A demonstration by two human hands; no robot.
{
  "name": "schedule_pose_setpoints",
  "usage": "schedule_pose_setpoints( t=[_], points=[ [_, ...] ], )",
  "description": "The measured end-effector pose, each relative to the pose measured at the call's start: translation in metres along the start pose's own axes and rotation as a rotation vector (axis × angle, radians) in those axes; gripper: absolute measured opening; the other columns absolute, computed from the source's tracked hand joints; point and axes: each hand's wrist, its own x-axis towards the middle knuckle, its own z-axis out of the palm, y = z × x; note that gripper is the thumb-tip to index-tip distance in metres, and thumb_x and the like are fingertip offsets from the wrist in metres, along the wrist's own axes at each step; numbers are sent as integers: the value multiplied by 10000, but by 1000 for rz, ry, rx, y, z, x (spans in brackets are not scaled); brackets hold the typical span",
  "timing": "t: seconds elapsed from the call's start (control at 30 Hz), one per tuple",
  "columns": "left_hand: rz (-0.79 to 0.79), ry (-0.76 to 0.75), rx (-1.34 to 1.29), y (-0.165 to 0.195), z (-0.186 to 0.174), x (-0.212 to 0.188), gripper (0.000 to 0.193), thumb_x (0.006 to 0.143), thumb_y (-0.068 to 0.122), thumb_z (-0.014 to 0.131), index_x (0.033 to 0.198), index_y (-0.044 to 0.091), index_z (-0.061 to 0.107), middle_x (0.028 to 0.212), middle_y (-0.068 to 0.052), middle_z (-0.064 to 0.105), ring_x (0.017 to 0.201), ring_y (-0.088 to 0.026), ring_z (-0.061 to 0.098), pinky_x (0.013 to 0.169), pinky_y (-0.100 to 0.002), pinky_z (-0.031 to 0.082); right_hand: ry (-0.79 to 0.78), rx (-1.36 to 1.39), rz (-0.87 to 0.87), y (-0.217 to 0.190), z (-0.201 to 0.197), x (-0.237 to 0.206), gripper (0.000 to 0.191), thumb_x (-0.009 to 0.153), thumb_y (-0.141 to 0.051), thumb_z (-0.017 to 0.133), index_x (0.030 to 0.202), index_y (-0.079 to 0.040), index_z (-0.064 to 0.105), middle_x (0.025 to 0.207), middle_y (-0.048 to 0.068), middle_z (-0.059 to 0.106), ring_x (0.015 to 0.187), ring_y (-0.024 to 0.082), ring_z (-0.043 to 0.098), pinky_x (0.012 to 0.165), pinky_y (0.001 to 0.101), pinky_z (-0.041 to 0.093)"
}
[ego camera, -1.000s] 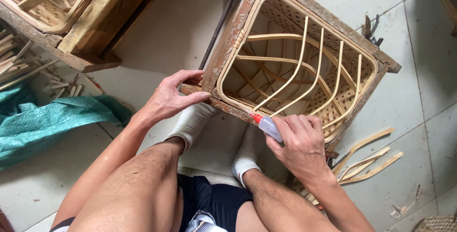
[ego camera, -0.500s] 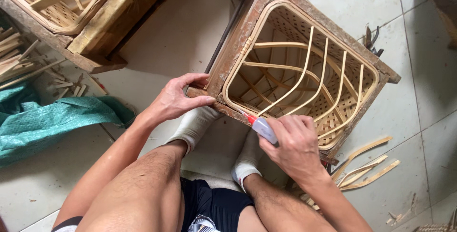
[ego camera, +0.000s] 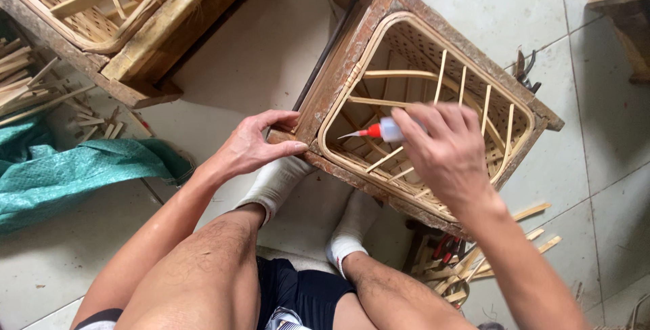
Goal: The person sits on the floor and assembles a woven bamboo basket in a wooden frame jig. They apply glue from a squeeze bottle along the basket rim, trim bamboo strips with pliers, press curved strips into the weave, and reposition the basket in the frame.
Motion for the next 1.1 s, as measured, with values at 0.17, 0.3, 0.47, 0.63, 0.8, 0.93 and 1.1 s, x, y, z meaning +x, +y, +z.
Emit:
schedule_pose_setpoints(
  t=[0.17, 0.3, 0.47, 0.63, 0.8, 0.93, 1.1],
  points=[
    [-5, 18, -50, -1, 1, 1, 676, 749, 415, 848, 1288, 40, 688, 1193, -123, 753, 1124, -218, 707, 1015, -364, 531, 33, 4, -170, 23, 12, 41, 331, 958, -150, 769, 1280, -136, 693, 1250, 40, 696, 1180, 210, 635, 1078, 393, 461],
    [-7, 29, -33, -2, 1, 2, 677, 746, 409, 857, 1287, 39, 686, 1206, -127, 743, 1138, -221, 698, 1016, -366, 522, 35, -95, -253, 24, 15, 59, 357, 945, -144, 738, 1298, -165, 693, 1261, 21, 687, 1176, 187, 625, 1134, 384, 430],
    [-26, 18, -43, -2, 0, 4, 684, 736, 410, 859, 1288, 46, 686, 1203, -130, 748, 1141, -227, 704, 1024, -365, 524, 4, -182, -346, 25, 15, 67, 329, 942, -163, 733, 1268, -157, 700, 1190, -4, 686, 1128, 153, 618, 1146, 369, 394],
    [-22, 12, -30, -2, -2, 4, 696, 731, 424, 856, 1295, 54, 684, 1232, -131, 738, 1163, -230, 698, 1028, -370, 523, 32, -219, -424, 36, 16, 73, 305, 958, -191, 733, 1257, -134, 714, 1129, -1, 684, 1108, 157, 622, 1142, 358, 386],
    [-20, 18, 2, -1, -2, 5, 704, 728, 434, 860, 1297, 58, 684, 1240, -137, 730, 1173, -241, 686, 1036, -382, 508, 53, -228, -346, 60, 12, 80, 253, 1010, -177, 741, 1261, -176, 712, 1183, -23, 690, 1151, 148, 632, 1191, 361, 373],
    [-5, 15, 1, 0, -3, 6, 693, 725, 424, 863, 1288, 59, 690, 1257, -137, 725, 1176, -243, 683, 1027, -384, 509, 89, -226, -343, 66, 14, 83, 247, 1014, -170, 724, 1255, -221, 710, 1231, -33, 696, 1197, 138, 634, 1227, 365, 366],
    [-36, 10, -22, 2, -3, 6, 701, 715, 416, 864, 1298, 70, 687, 1183, -124, 752, 1133, -230, 704, 1012, -372, 526, 58, -228, -360, 63, 19, 85, 230, 1020, -178, 694, 1248, -207, 712, 1191, -39, 690, 1169, 127, 637, 1210, 362, 363]
  ],
)
